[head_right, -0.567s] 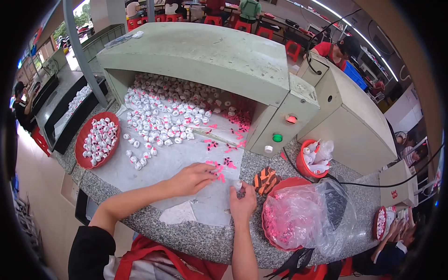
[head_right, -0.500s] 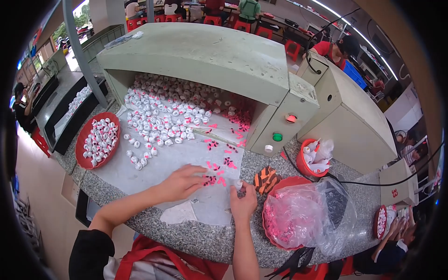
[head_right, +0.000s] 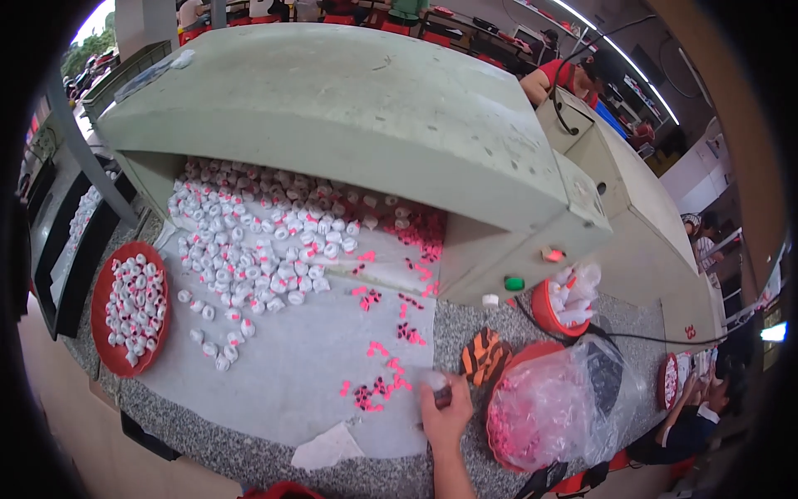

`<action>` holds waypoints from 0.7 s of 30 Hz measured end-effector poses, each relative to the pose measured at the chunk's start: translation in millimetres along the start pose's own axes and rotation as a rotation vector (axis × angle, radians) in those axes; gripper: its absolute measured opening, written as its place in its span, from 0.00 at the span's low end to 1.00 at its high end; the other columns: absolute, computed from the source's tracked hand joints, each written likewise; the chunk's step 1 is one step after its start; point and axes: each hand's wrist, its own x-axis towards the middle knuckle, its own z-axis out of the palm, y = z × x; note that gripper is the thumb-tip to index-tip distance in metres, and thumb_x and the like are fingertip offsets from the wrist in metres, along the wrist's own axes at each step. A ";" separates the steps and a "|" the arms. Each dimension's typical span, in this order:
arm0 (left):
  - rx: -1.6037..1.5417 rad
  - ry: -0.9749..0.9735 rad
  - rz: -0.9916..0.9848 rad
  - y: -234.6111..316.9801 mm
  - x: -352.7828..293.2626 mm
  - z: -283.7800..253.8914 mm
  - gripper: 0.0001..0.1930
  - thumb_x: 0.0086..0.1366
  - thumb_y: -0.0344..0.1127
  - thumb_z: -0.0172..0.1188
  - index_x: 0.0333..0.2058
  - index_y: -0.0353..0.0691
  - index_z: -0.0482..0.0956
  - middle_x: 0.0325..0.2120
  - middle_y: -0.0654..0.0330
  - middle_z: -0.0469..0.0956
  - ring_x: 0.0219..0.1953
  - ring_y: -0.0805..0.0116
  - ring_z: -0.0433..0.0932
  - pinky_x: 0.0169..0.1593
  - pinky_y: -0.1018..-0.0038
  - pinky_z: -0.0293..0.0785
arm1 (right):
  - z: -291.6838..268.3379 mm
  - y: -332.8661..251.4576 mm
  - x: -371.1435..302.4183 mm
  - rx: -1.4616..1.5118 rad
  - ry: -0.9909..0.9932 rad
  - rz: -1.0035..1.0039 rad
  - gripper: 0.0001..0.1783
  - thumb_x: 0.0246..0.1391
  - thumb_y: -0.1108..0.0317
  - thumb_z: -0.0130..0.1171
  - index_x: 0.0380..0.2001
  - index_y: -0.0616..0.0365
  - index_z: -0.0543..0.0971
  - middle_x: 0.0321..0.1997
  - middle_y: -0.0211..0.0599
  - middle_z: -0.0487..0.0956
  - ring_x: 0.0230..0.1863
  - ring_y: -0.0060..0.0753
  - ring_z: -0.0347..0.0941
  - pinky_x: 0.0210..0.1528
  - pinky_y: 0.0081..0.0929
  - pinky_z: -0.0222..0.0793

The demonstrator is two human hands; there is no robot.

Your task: Applying small pink bows to white plastic Hello Kitty-shaped charms using a glue bottle.

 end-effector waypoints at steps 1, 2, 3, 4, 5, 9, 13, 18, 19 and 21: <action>0.011 -0.041 0.024 4.4 22.3 15.9 0.09 0.60 0.33 0.47 0.38 0.38 0.69 0.39 0.53 0.66 0.42 0.63 0.65 0.47 0.71 0.60 | -2.2 6.7 -3.9 -0.060 0.004 -0.085 0.13 0.38 0.73 0.61 0.31 0.61 0.73 0.24 0.27 0.71 0.21 0.15 0.64 0.22 0.12 0.59; 0.021 -0.076 0.050 11.4 48.2 32.5 0.10 0.60 0.34 0.47 0.39 0.38 0.70 0.40 0.53 0.66 0.43 0.62 0.64 0.48 0.71 0.60 | -0.7 15.0 -3.7 -0.116 0.010 -0.175 0.13 0.37 0.74 0.61 0.31 0.61 0.73 0.25 0.27 0.71 0.22 0.15 0.65 0.22 0.12 0.59; 0.031 -0.118 0.073 19.2 66.4 48.6 0.11 0.59 0.34 0.47 0.39 0.39 0.70 0.41 0.53 0.66 0.43 0.62 0.64 0.48 0.70 0.59 | 2.0 19.7 -3.2 -0.054 0.015 -0.139 0.14 0.35 0.74 0.62 0.30 0.61 0.74 0.27 0.33 0.73 0.26 0.25 0.68 0.27 0.18 0.62; 0.054 -0.167 0.077 22.3 65.9 53.1 0.11 0.59 0.35 0.47 0.40 0.40 0.70 0.42 0.53 0.66 0.44 0.62 0.64 0.49 0.70 0.59 | -1.6 18.8 -9.4 -0.001 0.003 -0.088 0.14 0.34 0.74 0.63 0.29 0.61 0.74 0.30 0.39 0.74 0.30 0.35 0.71 0.33 0.25 0.66; 0.084 -0.222 0.076 25.2 54.2 50.0 0.12 0.59 0.35 0.47 0.41 0.40 0.70 0.43 0.53 0.66 0.45 0.61 0.64 0.50 0.69 0.59 | -5.5 6.4 -11.1 -0.032 0.005 -0.057 0.14 0.34 0.74 0.62 0.30 0.62 0.74 0.29 0.39 0.74 0.30 0.35 0.71 0.33 0.26 0.66; 0.201 -0.428 0.118 30.0 31.7 20.4 0.14 0.59 0.37 0.48 0.43 0.43 0.71 0.46 0.52 0.65 0.49 0.59 0.63 0.52 0.67 0.58 | -3.5 -1.9 -9.1 0.012 -0.046 -0.021 0.15 0.34 0.74 0.63 0.31 0.60 0.74 0.30 0.35 0.74 0.25 0.25 0.68 0.23 0.16 0.63; 0.357 -0.601 0.155 22.1 23.9 -57.0 0.17 0.58 0.39 0.49 0.46 0.45 0.71 0.50 0.52 0.65 0.53 0.57 0.62 0.55 0.65 0.57 | 7.9 -0.5 -1.6 -0.044 -0.047 -0.082 0.14 0.40 0.73 0.59 0.34 0.62 0.73 0.28 0.31 0.75 0.24 0.18 0.69 0.27 0.16 0.66; 0.685 -1.415 0.502 183.2 8.7 -166.2 0.12 0.56 0.41 0.51 0.31 0.39 0.76 0.32 0.52 0.76 0.36 0.53 0.74 0.42 0.64 0.69 | 3.1 -20.7 -3.2 -0.379 -0.082 -0.305 0.18 0.41 0.63 0.60 0.35 0.63 0.72 0.28 0.41 0.76 0.25 0.30 0.73 0.30 0.25 0.67; 0.465 -1.266 0.540 224.2 0.9 -166.2 0.09 0.55 0.37 0.52 0.32 0.40 0.77 0.30 0.54 0.76 0.33 0.58 0.75 0.38 0.68 0.70 | 5.5 -21.6 -4.7 -0.373 -0.090 -0.305 0.18 0.41 0.63 0.60 0.35 0.63 0.72 0.28 0.41 0.76 0.25 0.30 0.73 0.30 0.25 0.67; 0.124 -0.751 0.834 290.1 -8.7 -133.4 0.04 0.55 0.29 0.53 0.30 0.38 0.75 0.24 0.56 0.72 0.26 0.63 0.73 0.30 0.72 0.69 | 4.6 -23.8 -1.8 -0.235 -0.111 -0.269 0.19 0.40 0.61 0.61 0.35 0.61 0.72 0.27 0.42 0.76 0.26 0.33 0.72 0.31 0.26 0.67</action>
